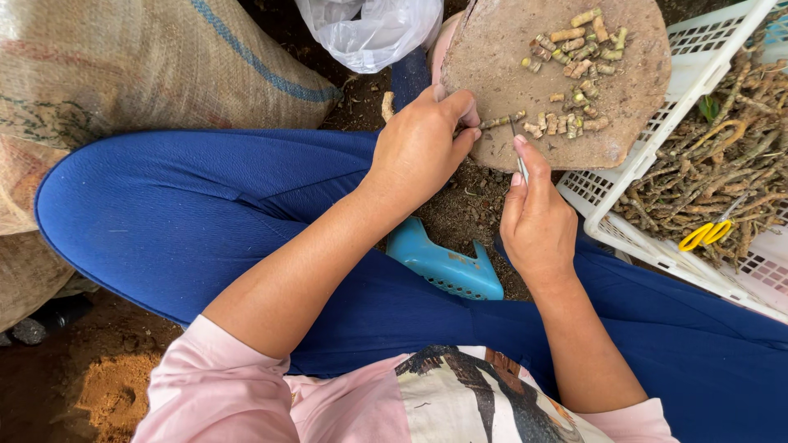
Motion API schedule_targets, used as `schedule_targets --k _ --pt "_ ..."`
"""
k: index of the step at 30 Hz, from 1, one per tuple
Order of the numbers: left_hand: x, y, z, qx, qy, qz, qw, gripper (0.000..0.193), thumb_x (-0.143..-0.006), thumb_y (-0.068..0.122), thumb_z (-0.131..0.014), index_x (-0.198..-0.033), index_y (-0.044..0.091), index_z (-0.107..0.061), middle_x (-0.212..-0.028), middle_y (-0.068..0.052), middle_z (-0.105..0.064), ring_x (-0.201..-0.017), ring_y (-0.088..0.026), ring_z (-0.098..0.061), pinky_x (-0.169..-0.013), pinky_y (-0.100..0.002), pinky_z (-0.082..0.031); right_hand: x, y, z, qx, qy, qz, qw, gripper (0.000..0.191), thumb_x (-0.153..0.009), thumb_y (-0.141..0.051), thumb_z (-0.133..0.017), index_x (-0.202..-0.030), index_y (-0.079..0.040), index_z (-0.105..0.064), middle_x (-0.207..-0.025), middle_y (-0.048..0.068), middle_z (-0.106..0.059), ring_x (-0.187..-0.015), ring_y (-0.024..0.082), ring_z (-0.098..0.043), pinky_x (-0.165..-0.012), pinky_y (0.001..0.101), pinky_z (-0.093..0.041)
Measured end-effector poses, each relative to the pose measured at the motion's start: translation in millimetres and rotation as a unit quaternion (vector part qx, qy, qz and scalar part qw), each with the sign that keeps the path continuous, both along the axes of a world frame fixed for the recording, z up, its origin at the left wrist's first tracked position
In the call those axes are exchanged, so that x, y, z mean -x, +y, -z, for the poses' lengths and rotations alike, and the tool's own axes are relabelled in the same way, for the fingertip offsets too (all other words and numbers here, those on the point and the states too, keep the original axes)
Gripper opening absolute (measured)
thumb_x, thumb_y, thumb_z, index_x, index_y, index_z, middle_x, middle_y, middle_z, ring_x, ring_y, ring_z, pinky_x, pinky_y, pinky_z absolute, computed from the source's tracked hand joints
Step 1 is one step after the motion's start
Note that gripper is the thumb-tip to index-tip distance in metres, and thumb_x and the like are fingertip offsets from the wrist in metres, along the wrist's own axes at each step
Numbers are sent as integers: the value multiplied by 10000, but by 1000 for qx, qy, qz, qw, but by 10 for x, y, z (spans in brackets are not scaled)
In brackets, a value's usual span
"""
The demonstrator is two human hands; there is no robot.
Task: The person sits cross-legged on the ground and uses a knife to cut small root pieces on a wooden board. They repeatedly pick roots from a white basket, cut them into smaller segments, and place the cut pieces into a green tray.
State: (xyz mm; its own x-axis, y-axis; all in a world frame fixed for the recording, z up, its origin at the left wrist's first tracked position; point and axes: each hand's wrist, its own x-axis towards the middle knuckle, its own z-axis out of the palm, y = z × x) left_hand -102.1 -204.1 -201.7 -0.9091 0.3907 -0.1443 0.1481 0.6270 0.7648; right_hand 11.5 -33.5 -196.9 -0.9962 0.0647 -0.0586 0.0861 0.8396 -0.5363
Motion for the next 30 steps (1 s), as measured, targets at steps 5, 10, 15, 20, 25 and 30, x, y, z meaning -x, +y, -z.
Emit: schedule_targets --k 5,10,15,20,25,30 --pt "3 -22 54 2 -12 3 1000 139 -871 194 -768 -914 120 -659 -951 -113 -659 -845 -348 -691 -701 -475 -546 -13 0 72 0 -8 6 1000 456 -1074 -31 -558 -1514 -102 -459 -1124 241 -733 -858 389 -743 -716 473 -585" --pt "-8 -32 81 -5 -9 -1 1000 141 -867 187 -774 -914 117 -662 -951 -113 -658 -846 -347 -691 -704 -471 -549 3 -6 115 1 -15 -7 1000 468 -1069 -24 -554 -1518 -98 -444 -1100 240 -737 -792 387 -728 -663 481 -564" --pt "-38 -49 101 -11 -12 -3 1000 132 -869 175 -771 -920 113 -666 -954 -111 -663 -838 -332 -700 -705 -457 -556 11 -38 175 -16 -26 -2 1000 470 -1065 -33 -564 -1518 -101 -456 -1015 228 -742 -741 387 -719 -626 491 -549" --pt "-57 -95 89 -19 -5 -14 1000 145 -854 174 -786 -909 105 -671 -926 -116 -677 -843 -339 -697 -707 -462 -552 -63 -120 145 -23 5 -9 1000 452 -1079 -33 -560 -1515 -79 -450 -1106 240 -743 -794 376 -740 -646 462 -576" --pt "-34 -104 92 -25 1 -11 1000 160 -847 170 -787 -904 89 -661 -904 -113 -681 -853 -338 -696 -729 -465 -551 -83 -149 89 5 15 -10 1000 451 -1086 -21 -550 -1520 -62 -438 -1153 239 -734 -845 383 -749 -671 452 -584" --pt "-33 -87 120 -22 11 -10 1000 158 -840 165 -788 -895 88 -663 -907 -115 -679 -859 -345 -693 -730 -475 -548 -79 -162 98 9 32 -30 999 455 -1085 -15 -557 -1520 -68 -432 -1177 245 -729 -850 378 -750 -673 447 -585"
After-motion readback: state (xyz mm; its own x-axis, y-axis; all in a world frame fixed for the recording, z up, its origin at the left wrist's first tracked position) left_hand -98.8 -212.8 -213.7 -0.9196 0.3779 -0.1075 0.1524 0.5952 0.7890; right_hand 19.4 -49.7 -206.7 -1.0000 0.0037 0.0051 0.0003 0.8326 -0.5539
